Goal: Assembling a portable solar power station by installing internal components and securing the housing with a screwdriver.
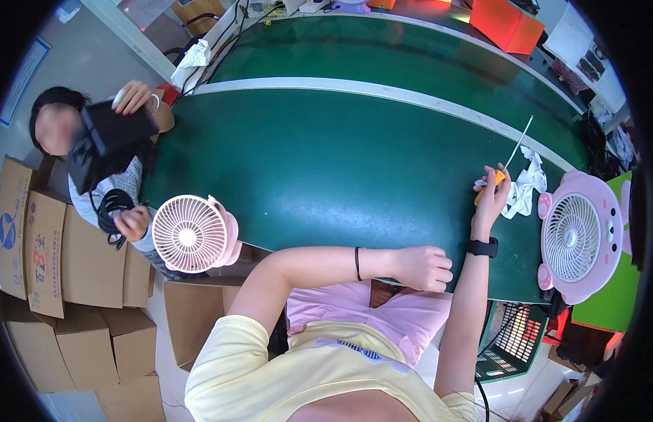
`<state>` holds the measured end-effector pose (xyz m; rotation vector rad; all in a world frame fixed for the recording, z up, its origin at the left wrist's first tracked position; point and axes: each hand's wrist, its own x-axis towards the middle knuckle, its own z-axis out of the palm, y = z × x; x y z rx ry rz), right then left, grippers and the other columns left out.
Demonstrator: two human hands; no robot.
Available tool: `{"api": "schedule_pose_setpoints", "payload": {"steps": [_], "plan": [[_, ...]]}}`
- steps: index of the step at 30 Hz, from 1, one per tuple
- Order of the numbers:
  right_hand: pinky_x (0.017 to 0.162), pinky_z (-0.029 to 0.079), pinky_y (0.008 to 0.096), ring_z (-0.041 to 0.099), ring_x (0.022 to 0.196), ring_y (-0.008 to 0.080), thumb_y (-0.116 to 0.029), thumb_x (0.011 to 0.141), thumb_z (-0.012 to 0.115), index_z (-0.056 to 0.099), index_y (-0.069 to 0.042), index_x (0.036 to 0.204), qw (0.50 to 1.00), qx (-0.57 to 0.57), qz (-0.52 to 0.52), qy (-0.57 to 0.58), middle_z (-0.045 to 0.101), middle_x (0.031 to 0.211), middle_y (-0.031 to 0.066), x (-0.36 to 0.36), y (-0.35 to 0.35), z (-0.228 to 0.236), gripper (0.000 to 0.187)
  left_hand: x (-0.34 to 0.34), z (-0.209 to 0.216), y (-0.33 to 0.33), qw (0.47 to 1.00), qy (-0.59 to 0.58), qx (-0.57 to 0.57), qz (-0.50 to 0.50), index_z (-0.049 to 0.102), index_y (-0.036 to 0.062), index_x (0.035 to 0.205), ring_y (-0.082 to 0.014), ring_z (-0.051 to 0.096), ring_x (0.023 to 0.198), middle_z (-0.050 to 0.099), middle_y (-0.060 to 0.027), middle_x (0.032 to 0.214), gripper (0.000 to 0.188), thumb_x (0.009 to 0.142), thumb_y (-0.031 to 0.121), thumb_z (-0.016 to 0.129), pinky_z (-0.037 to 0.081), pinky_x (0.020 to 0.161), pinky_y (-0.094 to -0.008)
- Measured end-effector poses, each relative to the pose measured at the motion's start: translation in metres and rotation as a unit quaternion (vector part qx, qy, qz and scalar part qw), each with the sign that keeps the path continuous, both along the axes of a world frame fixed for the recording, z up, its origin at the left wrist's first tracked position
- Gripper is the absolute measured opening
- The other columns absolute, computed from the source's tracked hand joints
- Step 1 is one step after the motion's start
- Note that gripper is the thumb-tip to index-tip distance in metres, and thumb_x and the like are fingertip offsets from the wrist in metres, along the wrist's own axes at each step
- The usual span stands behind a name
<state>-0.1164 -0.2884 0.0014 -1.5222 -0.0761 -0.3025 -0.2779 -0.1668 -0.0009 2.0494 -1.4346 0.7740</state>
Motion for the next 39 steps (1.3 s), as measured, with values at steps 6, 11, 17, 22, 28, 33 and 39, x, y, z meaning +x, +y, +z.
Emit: {"api": "schedule_pose_setpoints", "payload": {"steps": [6, 11, 17, 22, 28, 33, 39], "plan": [[0.056, 0.05, 0.0199, 0.058, 0.079, 0.0081, -0.014, 0.095, 0.064, 0.049, -0.005, 0.129, 0.996, -0.049, -0.07, 0.019, 0.063, 0.109, 0.0075, -0.002, -0.003, 0.008, 0.039, -0.001, -0.002, -0.002, 1.0, -0.007, 0.008, -0.009, 0.048, 0.0144, 0.058, -0.0165, 0.053, 0.071, 0.047, 0.0012, 0.068, 0.018, 0.067, 0.02, 0.062, 0.044, 0.06, -0.0307], [0.056, 0.051, 0.0198, 0.06, 0.069, 0.0096, -0.006, 0.089, 0.07, 0.051, -0.005, 0.126, 0.993, -0.08, -0.089, -0.014, 0.06, 0.11, 0.0087, 0.007, -0.008, -0.007, 0.041, 0.001, -0.003, -0.002, 1.0, -0.005, 0.017, -0.014, 0.049, 0.0145, 0.058, -0.0165, 0.053, 0.072, 0.048, 0.0016, 0.068, 0.017, 0.068, 0.021, 0.062, 0.044, 0.061, -0.0308], [0.059, 0.053, 0.0209, 0.063, 0.067, 0.0119, -0.006, 0.092, 0.065, 0.051, -0.005, 0.127, 0.996, -0.059, -0.068, 0.026, 0.063, 0.102, 0.0095, 0.0, -0.004, 0.004, 0.038, -0.001, -0.005, -0.001, 0.999, -0.002, 0.032, -0.016, 0.05, 0.0148, 0.059, -0.0164, 0.053, 0.072, 0.048, 0.0017, 0.069, 0.017, 0.069, 0.021, 0.062, 0.044, 0.061, -0.031], [0.065, 0.055, 0.0228, 0.064, 0.069, 0.0128, -0.006, 0.095, 0.06, 0.054, -0.004, 0.129, 0.997, 0.01, -0.054, 0.048, 0.064, 0.108, 0.0124, -0.001, -0.007, 0.005, 0.035, -0.001, -0.005, -0.002, 0.999, 0.005, 0.033, -0.023, 0.05, 0.0149, 0.059, -0.0166, 0.053, 0.072, 0.048, 0.0017, 0.069, 0.017, 0.069, 0.021, 0.062, 0.044, 0.061, -0.0311], [0.071, 0.058, 0.0259, 0.065, 0.081, 0.0143, -0.003, 0.094, 0.059, 0.055, -0.003, 0.129, 0.997, 0.043, -0.051, 0.037, 0.063, 0.111, 0.0133, 0.006, -0.012, -0.003, 0.035, 0.001, -0.002, -0.002, 0.999, -0.006, 0.016, -0.028, 0.045, 0.014, 0.06, -0.0155, 0.051, 0.069, 0.045, 0.0015, 0.069, 0.019, 0.069, 0.019, 0.062, 0.043, 0.059, -0.0289], [0.075, 0.06, 0.0278, 0.063, 0.096, 0.0154, -0.002, 0.093, 0.06, 0.055, -0.001, 0.129, 0.997, 0.03, -0.072, 0.008, 0.06, 0.118, 0.0128, 0.01, -0.011, -0.007, 0.036, 0.001, -0.005, -0.002, 0.999, -0.007, 0.03, -0.026, 0.045, 0.0141, 0.061, -0.0153, 0.052, 0.07, 0.045, 0.0014, 0.069, 0.019, 0.07, 0.018, 0.061, 0.043, 0.059, -0.0286], [0.081, 0.059, 0.0296, 0.059, 0.111, 0.0188, 0.0, 0.091, 0.063, 0.053, 0.002, 0.13, 0.997, -0.029, -0.067, -0.01, 0.057, 0.128, 0.0107, 0.011, -0.012, -0.012, 0.04, 0.0, -0.008, -0.003, 0.998, 0.002, 0.052, -0.024, 0.05, 0.0146, 0.064, -0.0162, 0.054, 0.072, 0.048, 0.002, 0.07, 0.015, 0.071, 0.021, 0.062, 0.044, 0.061, -0.0301]]}}
